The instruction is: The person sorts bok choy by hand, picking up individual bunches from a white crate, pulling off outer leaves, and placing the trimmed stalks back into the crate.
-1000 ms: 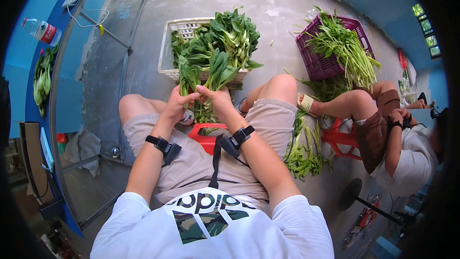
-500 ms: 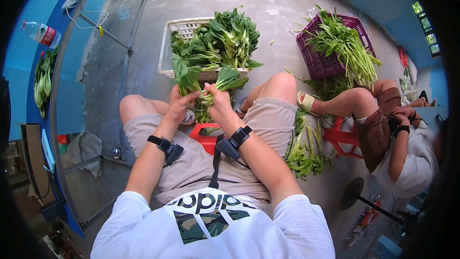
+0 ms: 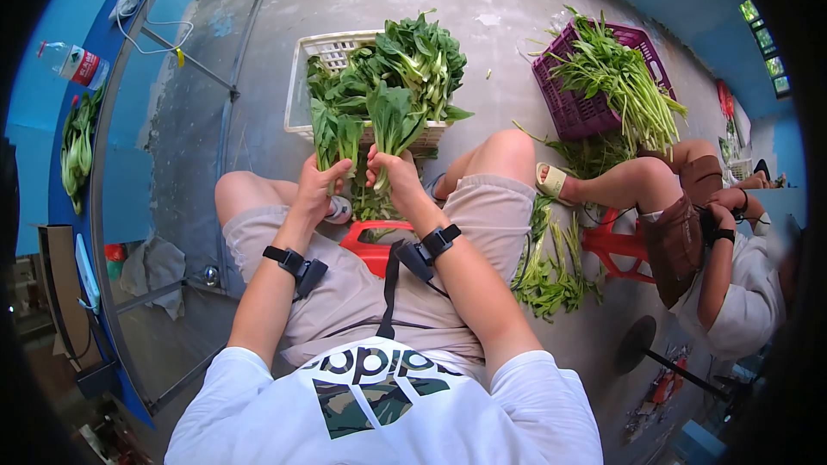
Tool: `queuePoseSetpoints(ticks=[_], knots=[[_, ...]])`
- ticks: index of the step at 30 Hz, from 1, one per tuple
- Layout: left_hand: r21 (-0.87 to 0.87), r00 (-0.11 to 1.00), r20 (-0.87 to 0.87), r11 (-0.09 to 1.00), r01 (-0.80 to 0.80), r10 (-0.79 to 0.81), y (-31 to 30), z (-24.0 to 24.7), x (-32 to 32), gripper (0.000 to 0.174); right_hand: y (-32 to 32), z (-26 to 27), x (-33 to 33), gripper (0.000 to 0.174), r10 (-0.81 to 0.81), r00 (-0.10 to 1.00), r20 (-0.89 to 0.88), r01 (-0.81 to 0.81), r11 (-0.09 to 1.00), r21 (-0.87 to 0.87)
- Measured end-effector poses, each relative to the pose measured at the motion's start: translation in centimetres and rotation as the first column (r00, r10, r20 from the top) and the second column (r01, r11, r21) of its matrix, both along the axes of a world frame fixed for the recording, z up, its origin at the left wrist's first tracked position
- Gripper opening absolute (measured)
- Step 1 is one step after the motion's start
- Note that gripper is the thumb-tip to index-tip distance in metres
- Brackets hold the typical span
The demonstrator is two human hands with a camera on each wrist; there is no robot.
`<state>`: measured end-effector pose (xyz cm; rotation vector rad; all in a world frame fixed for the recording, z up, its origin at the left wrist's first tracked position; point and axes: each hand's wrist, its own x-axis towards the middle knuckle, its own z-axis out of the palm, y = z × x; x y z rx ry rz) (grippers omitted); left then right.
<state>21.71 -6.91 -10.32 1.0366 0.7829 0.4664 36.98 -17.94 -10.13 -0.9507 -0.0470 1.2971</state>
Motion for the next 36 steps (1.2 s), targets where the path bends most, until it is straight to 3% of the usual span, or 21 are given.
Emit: queuePoseSetpoints(ticks=[7,13,19,22,25,31,36], knots=[[0.042,0.998,-0.006,0.997,-0.069,0.069,0.0,0.0,0.1,0.032,0.6,0.4,-1.0,0.021,0.037,0.932,0.361,-0.039,0.999,-0.004],[0.069,0.999,0.046,0.998,0.002,-0.005,0.2,-0.8,-0.2,0.031,0.5,1.0,-0.8,0.023,0.041,0.902,0.429,-0.026,0.999,-0.041],[0.207,0.994,-0.022,0.973,-0.101,0.107,-0.7,1.4,0.6,0.024,0.4,1.2,-1.4,0.028,0.067,0.874,0.481,-0.066,0.998,-0.02],[0.159,0.988,-0.15,0.986,0.048,-0.024,-0.2,1.2,0.1,0.024,0.3,1.1,-1.5,0.026,0.06,0.881,0.469,-0.041,0.998,-0.051],[0.085,0.98,-0.145,0.985,0.15,-0.137,0.1,0.7,-0.1,0.031,0.3,1.3,-1.2,0.021,0.076,0.904,0.421,-0.061,0.997,-0.049],[0.05,0.994,-0.08,0.996,0.075,-0.071,-0.5,0.3,0.3,0.024,0.4,0.8,-1.7,0.015,0.042,0.916,0.399,-0.01,0.997,-0.082],[0.005,0.998,-0.054,0.999,0.033,-0.032,-0.6,0.4,0.7,0.019,0.6,0.4,-2.6,0.016,-0.088,0.992,0.09,0.1,0.985,-0.138]])
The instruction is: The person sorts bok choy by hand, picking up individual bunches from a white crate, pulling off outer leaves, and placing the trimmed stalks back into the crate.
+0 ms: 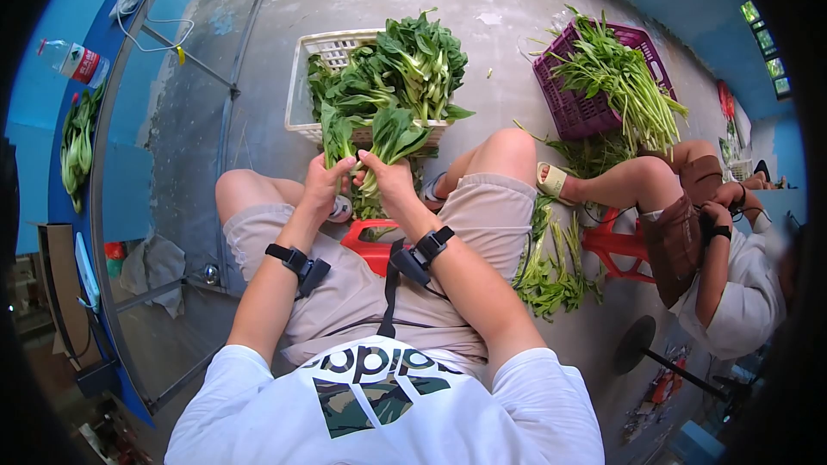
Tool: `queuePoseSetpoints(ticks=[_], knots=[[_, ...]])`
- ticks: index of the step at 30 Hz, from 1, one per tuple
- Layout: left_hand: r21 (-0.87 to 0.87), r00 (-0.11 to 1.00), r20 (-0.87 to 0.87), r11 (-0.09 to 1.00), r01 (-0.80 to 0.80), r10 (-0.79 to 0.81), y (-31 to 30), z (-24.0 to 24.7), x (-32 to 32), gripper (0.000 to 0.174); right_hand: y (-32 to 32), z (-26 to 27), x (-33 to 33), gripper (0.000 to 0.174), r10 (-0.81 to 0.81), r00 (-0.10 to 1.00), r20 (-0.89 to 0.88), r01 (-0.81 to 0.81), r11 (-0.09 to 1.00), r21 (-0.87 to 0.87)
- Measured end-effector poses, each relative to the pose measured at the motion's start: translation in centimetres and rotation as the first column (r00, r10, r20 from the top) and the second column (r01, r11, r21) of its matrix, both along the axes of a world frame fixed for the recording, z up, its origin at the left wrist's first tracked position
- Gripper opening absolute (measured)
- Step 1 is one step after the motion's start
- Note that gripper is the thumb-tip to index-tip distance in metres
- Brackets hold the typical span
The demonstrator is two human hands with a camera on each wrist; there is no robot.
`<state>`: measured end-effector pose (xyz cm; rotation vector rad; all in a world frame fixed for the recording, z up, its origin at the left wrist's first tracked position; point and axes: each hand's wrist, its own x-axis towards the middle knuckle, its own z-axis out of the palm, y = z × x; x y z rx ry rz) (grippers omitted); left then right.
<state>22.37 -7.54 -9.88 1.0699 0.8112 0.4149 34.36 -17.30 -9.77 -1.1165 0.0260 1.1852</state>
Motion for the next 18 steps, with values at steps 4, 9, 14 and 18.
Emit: queuePoseSetpoints(ticks=[4,9,14,18], knots=[[-0.024,0.999,0.03,1.0,-0.011,0.012,0.1,0.2,0.2,0.02,0.1,-0.3,-0.4,0.015,-0.101,0.975,-0.197,0.108,0.994,0.025],[-0.021,0.996,0.071,0.999,-0.046,0.048,-0.4,0.4,0.5,0.023,0.1,-0.7,-0.6,0.013,-0.154,0.965,-0.213,0.174,0.982,0.078],[0.048,0.991,0.092,0.994,-0.102,0.097,-1.0,-0.1,0.7,0.023,0.4,-1.3,-1.1,0.014,-0.278,0.958,0.07,0.273,0.959,0.072],[0.043,0.991,0.069,0.993,-0.114,0.111,-0.6,-1.1,0.5,0.021,0.1,1.1,-0.9,0.015,-0.233,0.822,0.519,0.236,0.97,0.062]])
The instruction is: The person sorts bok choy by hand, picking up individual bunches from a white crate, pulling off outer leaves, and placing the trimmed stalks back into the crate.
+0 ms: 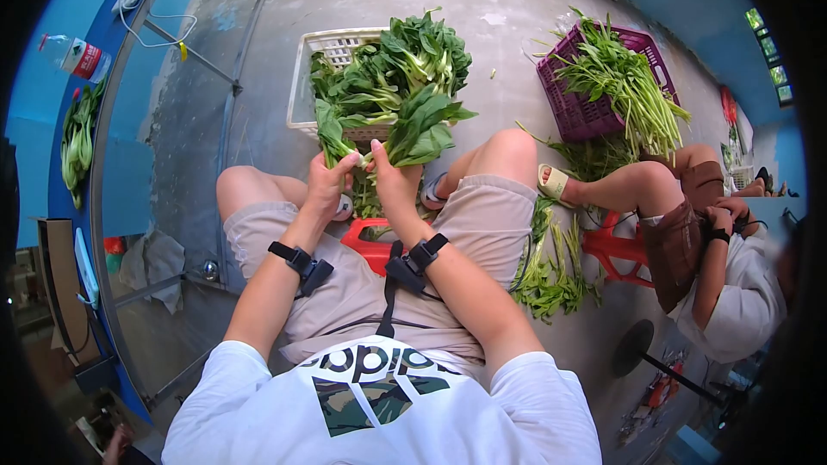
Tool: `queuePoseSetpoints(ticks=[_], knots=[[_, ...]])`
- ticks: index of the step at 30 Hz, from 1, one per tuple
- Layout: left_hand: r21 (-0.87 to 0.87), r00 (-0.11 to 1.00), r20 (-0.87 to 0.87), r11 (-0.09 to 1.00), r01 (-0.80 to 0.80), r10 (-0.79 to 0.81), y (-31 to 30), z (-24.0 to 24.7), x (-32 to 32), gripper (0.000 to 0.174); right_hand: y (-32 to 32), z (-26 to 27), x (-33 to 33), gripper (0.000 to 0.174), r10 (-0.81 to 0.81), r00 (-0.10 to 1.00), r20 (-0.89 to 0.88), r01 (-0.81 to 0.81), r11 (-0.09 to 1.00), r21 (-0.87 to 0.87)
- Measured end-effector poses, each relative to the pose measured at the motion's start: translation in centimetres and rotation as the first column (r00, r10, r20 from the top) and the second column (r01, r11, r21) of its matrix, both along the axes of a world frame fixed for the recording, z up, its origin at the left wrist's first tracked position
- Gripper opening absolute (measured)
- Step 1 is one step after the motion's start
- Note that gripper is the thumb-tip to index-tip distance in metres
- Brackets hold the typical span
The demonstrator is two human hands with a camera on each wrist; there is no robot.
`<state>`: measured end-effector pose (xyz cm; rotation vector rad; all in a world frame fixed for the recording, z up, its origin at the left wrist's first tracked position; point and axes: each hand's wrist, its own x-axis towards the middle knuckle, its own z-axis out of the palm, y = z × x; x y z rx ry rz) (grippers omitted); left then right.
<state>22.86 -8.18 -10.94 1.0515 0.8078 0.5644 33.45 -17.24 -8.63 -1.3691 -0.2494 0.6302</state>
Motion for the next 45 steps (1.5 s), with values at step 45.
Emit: queuePoseSetpoints(ticks=[45], knots=[[-0.145,0.991,0.061,0.981,0.128,-0.12,1.3,-0.5,-1.1,0.021,-0.2,-1.3,2.6,0.027,0.436,0.898,-0.059,-0.439,0.896,-0.063]])
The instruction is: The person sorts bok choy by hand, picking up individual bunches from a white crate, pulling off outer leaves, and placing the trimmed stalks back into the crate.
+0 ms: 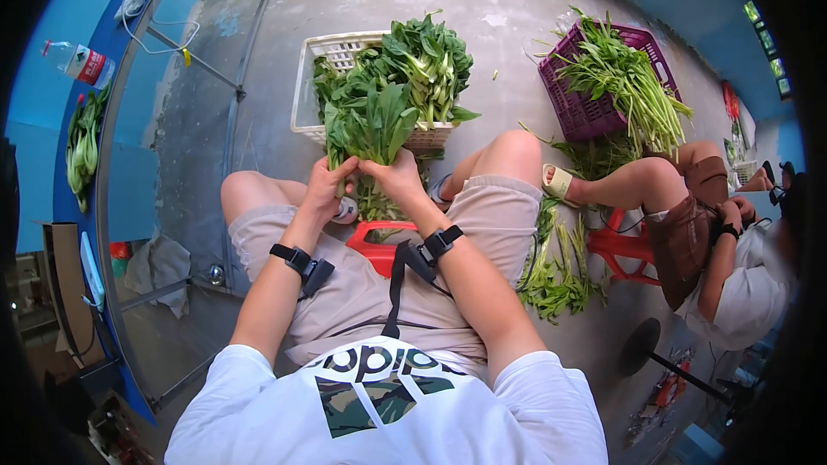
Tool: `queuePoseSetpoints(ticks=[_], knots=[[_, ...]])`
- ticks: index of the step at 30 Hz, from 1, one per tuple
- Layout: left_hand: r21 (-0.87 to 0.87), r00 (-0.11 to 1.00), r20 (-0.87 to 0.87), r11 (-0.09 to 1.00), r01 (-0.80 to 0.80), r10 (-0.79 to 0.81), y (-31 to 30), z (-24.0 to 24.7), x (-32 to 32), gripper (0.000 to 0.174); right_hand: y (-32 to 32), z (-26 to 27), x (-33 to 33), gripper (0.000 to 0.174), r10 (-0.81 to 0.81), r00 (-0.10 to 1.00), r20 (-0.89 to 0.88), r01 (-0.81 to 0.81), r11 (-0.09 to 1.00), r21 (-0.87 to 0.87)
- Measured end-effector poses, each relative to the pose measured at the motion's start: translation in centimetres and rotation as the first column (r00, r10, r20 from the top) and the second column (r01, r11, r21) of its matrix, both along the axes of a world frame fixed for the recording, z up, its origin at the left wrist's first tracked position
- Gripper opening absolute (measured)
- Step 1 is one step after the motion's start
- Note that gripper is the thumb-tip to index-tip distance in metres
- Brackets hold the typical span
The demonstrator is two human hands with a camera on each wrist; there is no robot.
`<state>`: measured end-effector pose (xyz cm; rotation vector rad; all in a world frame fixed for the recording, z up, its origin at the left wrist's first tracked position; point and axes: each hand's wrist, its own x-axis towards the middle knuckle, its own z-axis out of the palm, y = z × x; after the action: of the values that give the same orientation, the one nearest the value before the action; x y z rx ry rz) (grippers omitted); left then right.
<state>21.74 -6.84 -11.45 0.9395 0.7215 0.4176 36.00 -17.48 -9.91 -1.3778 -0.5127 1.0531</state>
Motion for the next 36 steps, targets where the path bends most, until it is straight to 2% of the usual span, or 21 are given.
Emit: queuePoseSetpoints(ticks=[5,10,14,17,19,23,24,26,27,33,36], knots=[[0.013,1.0,0.003,1.0,-0.026,0.026,-0.4,0.2,0.3,0.022,0.2,-1.1,-0.5,0.02,-0.071,0.997,0.04,0.07,0.997,0.041],[-0.038,0.998,0.004,0.998,-0.056,0.056,-0.5,0.4,0.5,0.022,0.2,0.5,-1.3,0.02,-0.154,0.972,0.179,0.134,0.984,0.122],[-0.142,0.997,0.052,0.989,-0.041,0.049,-0.5,-0.9,0.7,0.019,0.5,0.5,-3.0,0.012,-0.339,0.865,0.369,0.248,0.93,0.273],[-0.18,0.997,0.049,0.982,-0.057,0.066,-0.7,-2.0,0.6,0.02,0.8,-0.3,-3.1,0.007,-0.413,0.908,0.073,0.393,0.899,0.196],[-0.163,0.997,0.025,0.984,-0.069,0.074,-0.8,-2.3,0.7,0.02,0.7,-0.6,-2.6,0.009,-0.401,0.914,-0.058,0.405,0.905,0.127],[-0.103,0.994,-0.012,0.989,-0.109,0.109,-1.2,-1.7,0.8,0.024,0.8,-0.5,-2.7,0.012,-0.487,0.841,-0.234,0.508,0.86,0.037],[-0.093,0.992,-0.011,0.988,-0.126,0.126,-1.4,-1.3,1.0,0.026,0.8,-1.0,-2.5,0.011,-0.492,0.771,-0.404,0.541,0.841,0.008],[-0.126,0.986,-0.014,0.978,-0.165,0.165,-0.8,-0.7,1.0,0.026,0.8,-2.0,-1.0,0.011,-0.458,0.556,-0.693,0.58,0.812,-0.071],[-0.143,0.982,-0.017,0.972,-0.188,0.187,-0.4,-0.5,0.8,0.026,0.6,-1.9,0.1,0.009,-0.381,0.543,-0.749,0.553,0.833,-0.022],[0.005,0.994,-0.078,0.997,-0.073,0.073,-0.1,1.6,0.7,0.029,0.2,-0.3,2.7,0.012,-0.151,0.734,-0.662,0.295,0.949,0.111],[-0.012,0.994,-0.083,0.997,-0.075,0.074,-0.4,2.1,0.8,0.03,0.2,-0.1,1.7,0.017,-0.042,0.798,-0.602,0.148,0.981,0.128]])
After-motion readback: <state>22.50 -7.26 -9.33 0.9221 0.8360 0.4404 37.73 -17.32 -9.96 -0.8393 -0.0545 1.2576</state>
